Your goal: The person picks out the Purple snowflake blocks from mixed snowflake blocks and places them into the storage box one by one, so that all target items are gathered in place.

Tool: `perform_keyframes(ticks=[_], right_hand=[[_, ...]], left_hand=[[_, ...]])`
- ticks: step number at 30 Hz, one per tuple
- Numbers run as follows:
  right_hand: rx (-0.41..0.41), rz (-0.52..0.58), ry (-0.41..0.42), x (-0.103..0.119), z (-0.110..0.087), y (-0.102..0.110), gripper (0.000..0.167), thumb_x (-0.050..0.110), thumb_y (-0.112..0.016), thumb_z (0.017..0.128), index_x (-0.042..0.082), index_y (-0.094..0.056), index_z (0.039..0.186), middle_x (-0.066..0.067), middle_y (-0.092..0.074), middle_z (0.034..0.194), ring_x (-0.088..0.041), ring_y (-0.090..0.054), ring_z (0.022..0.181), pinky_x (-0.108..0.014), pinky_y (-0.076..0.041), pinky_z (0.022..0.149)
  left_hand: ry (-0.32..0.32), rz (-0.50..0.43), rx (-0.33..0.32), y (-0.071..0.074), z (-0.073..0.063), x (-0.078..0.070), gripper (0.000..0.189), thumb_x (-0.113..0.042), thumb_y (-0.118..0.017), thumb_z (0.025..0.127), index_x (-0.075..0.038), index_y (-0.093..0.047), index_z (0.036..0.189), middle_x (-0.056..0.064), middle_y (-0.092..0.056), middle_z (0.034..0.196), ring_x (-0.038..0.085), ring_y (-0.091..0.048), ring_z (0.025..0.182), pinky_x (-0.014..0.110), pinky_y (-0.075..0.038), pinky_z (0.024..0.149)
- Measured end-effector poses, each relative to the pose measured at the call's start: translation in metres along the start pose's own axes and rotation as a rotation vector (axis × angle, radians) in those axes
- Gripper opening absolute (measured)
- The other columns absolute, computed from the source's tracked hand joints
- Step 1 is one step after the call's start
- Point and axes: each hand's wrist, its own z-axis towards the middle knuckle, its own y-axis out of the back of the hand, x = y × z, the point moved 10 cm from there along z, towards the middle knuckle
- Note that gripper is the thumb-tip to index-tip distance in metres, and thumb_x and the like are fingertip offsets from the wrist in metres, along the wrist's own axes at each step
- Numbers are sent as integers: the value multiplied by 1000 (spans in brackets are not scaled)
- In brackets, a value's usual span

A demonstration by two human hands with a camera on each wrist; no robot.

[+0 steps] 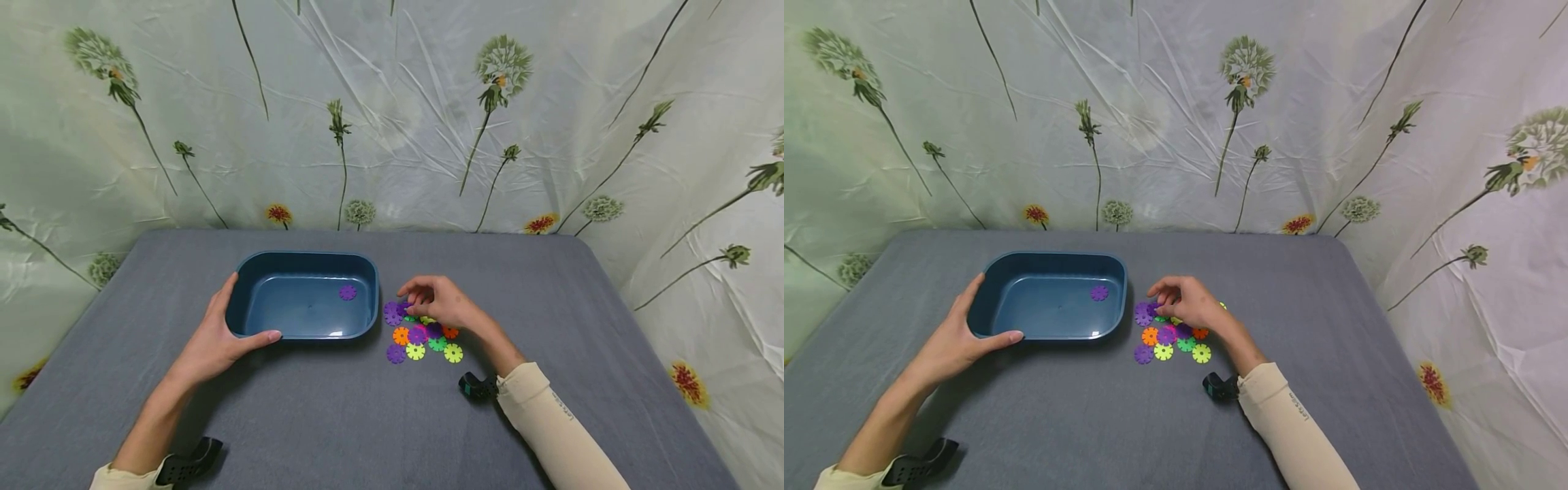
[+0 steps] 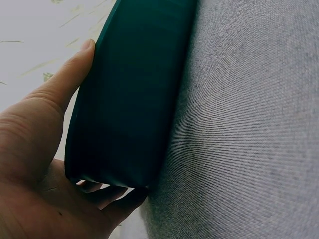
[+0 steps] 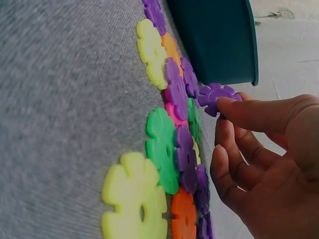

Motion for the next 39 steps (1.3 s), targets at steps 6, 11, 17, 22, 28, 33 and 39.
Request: perform_keyframes(ticks=[6, 11, 17, 22, 28, 33, 39], right_hand=[[-18, -6, 12, 1, 0, 2, 22, 5, -71, 97, 6, -74, 119, -10, -72, 103, -15, -63, 88, -25, -55, 79], [-63, 10, 30, 3, 1, 6, 21, 9, -73, 97, 7, -75, 118, -12, -75, 106, -16, -66, 89, -26, -56, 80], [-133, 45, 28, 7, 0, 13, 20, 9, -71, 99, 6, -75, 118, -14, -75, 112, -19, -71, 92, -25, -58, 79], [-161, 79, 17, 11, 2, 17, 19, 9, -69, 100, 7, -75, 119, -15, -75, 113, -21, -72, 93, -31, -60, 80], [-166, 152, 18, 13, 4, 18, 19, 9, -68, 101, 5, -73, 119, -18, -74, 113, -29, -74, 96, -45, -62, 84], [-185, 206, 28, 17, 5, 19, 18, 8, -66, 102, 3, -72, 119, -19, -73, 113, -36, -75, 101, -53, -60, 89], [-215, 235, 38, 22, 6, 22, 16, 8, -66, 102, 4, -72, 116, -18, -73, 112, -41, -74, 103, -58, -58, 92]], left_hand=[[11, -5, -1, -1, -1, 2, 134, -48, -86, 83, -23, 14, 168, 31, 4, 172, 60, -18, 152, 81, -28, 109], [21, -16, -5, -1, -1, 2, 135, -47, -87, 82, -22, 14, 168, 31, 4, 172, 59, -17, 152, 81, -27, 111], [15, -10, -7, 0, 0, 1, 136, -46, -88, 81, -19, 13, 168, 32, 3, 172, 59, -16, 153, 80, -26, 113], [11, -25, 2, 1, 0, 1, 133, -46, -86, 83, -20, 13, 168, 29, 5, 173, 58, -15, 154, 79, -25, 113], [27, -37, 9, 3, 0, 1, 132, -46, -86, 84, -19, 13, 168, 28, 6, 173, 58, -15, 154, 79, -25, 113], [21, -28, 9, 4, 2, 0, 134, -45, -87, 82, -18, 12, 168, 30, 5, 173, 58, -15, 153, 79, -25, 113], [8, -13, 19, 4, 5, 0, 135, -45, -88, 81, -21, 13, 168, 30, 5, 173, 59, -15, 153, 80, -26, 112]])
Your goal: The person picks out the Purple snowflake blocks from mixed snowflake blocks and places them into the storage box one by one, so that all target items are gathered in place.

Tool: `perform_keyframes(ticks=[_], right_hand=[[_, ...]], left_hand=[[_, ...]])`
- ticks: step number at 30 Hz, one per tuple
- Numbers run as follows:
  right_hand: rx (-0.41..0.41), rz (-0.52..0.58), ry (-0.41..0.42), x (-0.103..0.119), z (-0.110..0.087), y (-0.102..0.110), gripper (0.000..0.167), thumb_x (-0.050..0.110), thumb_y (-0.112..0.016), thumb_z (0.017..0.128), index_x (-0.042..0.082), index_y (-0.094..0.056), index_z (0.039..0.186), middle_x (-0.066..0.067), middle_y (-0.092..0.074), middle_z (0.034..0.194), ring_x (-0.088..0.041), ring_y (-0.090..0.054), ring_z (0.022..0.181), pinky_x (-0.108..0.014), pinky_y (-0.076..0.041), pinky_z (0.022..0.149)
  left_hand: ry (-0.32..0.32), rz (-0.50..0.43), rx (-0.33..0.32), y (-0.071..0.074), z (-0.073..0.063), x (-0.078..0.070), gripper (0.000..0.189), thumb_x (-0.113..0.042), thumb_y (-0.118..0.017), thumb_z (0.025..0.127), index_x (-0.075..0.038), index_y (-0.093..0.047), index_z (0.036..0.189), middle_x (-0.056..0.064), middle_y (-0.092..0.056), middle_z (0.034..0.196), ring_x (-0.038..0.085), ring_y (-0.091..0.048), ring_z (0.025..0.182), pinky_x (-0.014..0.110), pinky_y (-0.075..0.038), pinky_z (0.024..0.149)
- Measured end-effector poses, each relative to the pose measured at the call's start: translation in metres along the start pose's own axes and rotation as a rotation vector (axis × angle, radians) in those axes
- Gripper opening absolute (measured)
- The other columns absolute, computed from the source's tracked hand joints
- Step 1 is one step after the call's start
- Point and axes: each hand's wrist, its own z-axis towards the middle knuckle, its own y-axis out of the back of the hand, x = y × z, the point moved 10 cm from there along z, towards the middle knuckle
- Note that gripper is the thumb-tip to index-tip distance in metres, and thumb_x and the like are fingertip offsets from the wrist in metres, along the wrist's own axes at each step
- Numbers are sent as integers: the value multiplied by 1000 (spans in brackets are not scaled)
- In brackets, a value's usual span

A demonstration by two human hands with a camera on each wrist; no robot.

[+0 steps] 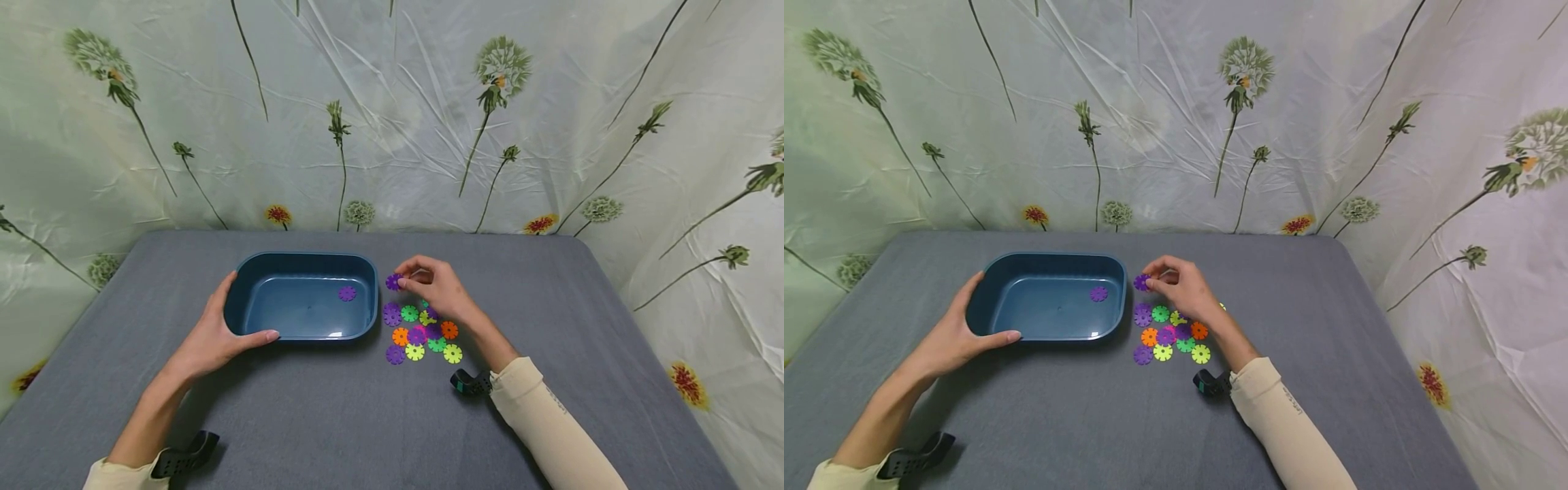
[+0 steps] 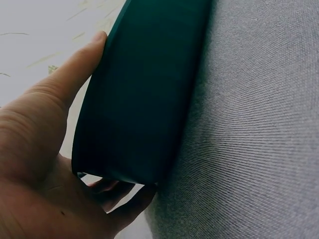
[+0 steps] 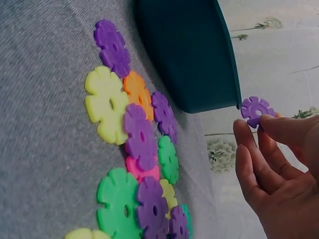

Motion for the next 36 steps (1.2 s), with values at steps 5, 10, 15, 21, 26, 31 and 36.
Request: perform_keyframes(ticks=[5, 10, 15, 21, 26, 31, 36], right_hand=[[-27, -46, 20, 6, 3, 1, 14, 12, -68, 101, 7, -73, 114, -13, -74, 109, -32, -71, 100, -43, -59, 89], [-26, -50, 42, 12, 4, 0, 15, 15, -70, 101, 9, -74, 113, -10, -74, 111, -21, -68, 98, -31, -57, 88], [-7, -15, 49, 14, 4, -5, 16, 15, -70, 101, 8, -73, 114, -11, -74, 111, -20, -69, 97, -28, -57, 87], [11, 5, 52, 16, 6, -12, 16, 14, -70, 100, 9, -74, 115, -11, -74, 112, -20, -68, 96, -26, -57, 85], [22, 14, 57, 19, 7, -19, 16, 14, -72, 99, 10, -74, 115, -10, -74, 112, -18, -68, 96, -30, -58, 84], [33, 38, 57, 21, 8, -25, 17, 12, -71, 99, 8, -74, 115, -12, -73, 112, -18, -68, 93, -32, -58, 83], [47, 47, 68, 22, 11, -31, 17, 12, -70, 100, 7, -74, 115, -13, -73, 112, -18, -68, 94, -25, -57, 82]], left_hand=[[-8, -10, 13, -1, 1, 1, 135, -45, -87, 82, -23, 15, 167, 28, 7, 173, 59, -13, 154, 80, -25, 112], [-19, -23, 27, -3, 1, 1, 136, -46, -86, 83, -25, 18, 167, 22, 10, 175, 56, -6, 158, 81, -21, 114], [-11, -32, 31, -4, 2, 2, 135, -48, -86, 83, -26, 19, 166, 21, 11, 175, 57, -6, 158, 81, -20, 114], [-6, -33, 30, -4, 1, 3, 135, -46, -86, 83, -26, 19, 166, 21, 11, 175, 57, -8, 157, 81, -22, 114], [-4, -38, 31, -5, 2, 3, 135, -44, -86, 84, -24, 19, 166, 22, 11, 175, 57, -7, 157, 80, -22, 114], [-4, -45, 29, -5, 1, 3, 135, -45, -86, 84, -25, 20, 166, 21, 12, 175, 57, -7, 157, 81, -21, 114], [-3, -48, 31, -4, 0, 3, 135, -46, -85, 84, -26, 20, 166, 21, 13, 175, 58, -6, 157, 82, -21, 113]])
